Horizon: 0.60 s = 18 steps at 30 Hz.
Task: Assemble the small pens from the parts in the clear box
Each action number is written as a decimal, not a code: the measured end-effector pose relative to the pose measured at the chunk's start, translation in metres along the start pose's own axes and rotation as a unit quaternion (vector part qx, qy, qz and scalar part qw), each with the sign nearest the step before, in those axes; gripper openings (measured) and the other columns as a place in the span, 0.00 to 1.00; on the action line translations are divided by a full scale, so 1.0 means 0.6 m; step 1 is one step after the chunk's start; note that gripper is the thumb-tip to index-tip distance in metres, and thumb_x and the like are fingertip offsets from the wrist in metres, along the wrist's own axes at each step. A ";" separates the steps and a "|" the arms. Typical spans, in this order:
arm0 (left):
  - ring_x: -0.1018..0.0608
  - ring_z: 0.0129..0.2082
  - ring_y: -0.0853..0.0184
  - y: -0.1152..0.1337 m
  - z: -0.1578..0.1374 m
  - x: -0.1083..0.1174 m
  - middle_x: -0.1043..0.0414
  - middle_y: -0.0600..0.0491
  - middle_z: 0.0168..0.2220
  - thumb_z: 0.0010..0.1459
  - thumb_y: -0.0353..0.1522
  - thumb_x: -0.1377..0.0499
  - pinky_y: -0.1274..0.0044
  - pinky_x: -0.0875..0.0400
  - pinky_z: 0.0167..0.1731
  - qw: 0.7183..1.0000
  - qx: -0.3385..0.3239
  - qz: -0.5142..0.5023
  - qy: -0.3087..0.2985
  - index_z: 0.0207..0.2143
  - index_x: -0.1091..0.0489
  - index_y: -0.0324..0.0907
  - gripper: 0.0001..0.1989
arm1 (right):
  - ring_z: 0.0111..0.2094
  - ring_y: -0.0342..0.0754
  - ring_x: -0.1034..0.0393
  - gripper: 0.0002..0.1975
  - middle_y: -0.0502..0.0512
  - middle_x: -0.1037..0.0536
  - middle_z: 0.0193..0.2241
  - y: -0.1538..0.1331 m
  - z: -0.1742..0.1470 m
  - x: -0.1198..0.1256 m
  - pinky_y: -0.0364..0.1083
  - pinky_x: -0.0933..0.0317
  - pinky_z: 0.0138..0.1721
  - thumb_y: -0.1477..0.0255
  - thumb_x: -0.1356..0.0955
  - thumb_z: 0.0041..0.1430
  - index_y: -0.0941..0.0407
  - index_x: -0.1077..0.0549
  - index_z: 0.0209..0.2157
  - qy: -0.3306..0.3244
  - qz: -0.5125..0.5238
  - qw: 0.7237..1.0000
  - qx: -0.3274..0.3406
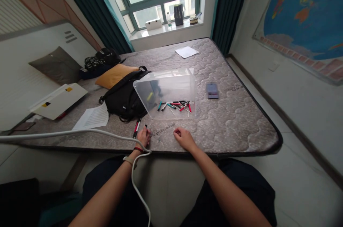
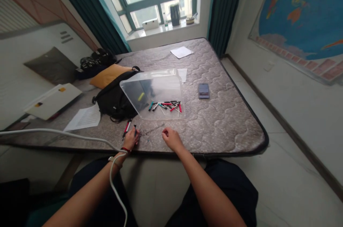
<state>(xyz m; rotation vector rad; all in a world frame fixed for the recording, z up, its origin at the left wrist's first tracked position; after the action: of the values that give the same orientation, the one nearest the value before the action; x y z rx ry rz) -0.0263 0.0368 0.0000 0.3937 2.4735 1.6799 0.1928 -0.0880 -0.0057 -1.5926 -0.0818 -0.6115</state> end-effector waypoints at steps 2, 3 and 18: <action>0.46 0.10 0.76 -0.001 0.005 0.011 0.51 0.65 0.14 0.58 0.54 0.46 0.84 0.51 0.09 0.999 -0.021 0.031 0.009 0.28 0.37 0.43 0.23 | 0.30 0.45 0.29 0.05 0.52 0.21 0.29 -0.007 -0.009 -0.002 0.42 0.41 0.35 0.72 0.33 0.59 0.55 0.24 0.34 -0.016 -0.045 0.999 0.025; 0.46 0.10 0.76 -0.001 0.007 0.014 0.51 0.65 0.14 0.58 0.54 0.47 0.83 0.52 0.09 0.998 -0.037 0.044 0.013 0.28 0.37 0.43 0.23 | 0.31 0.45 0.29 0.04 0.52 0.21 0.30 -0.010 -0.015 -0.004 0.42 0.41 0.35 0.72 0.32 0.59 0.55 0.24 0.34 -0.018 -0.066 0.997 0.036; 0.44 0.11 0.74 -0.016 0.013 0.038 0.47 0.63 0.14 0.60 0.52 0.48 0.82 0.52 0.11 0.994 -0.092 -0.027 -0.046 0.29 0.33 0.42 0.22 | 0.39 0.55 0.24 0.13 0.64 0.19 0.38 -0.118 0.020 -0.141 0.48 0.38 0.39 0.64 0.38 0.67 0.58 0.27 0.42 -0.172 -0.400 0.900 0.023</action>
<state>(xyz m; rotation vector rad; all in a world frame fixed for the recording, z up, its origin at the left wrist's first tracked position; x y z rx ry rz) -0.0478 0.0466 -0.0109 0.3694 2.2211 1.8053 0.0964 -0.0416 0.0223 -1.5756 -1.0511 -0.9310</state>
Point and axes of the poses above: each hand's wrist, its own z-axis towards the middle knuckle, its own x-axis out of the back of the hand, y = z × x, the point moved 2 cm from there along z, towards the middle knuckle
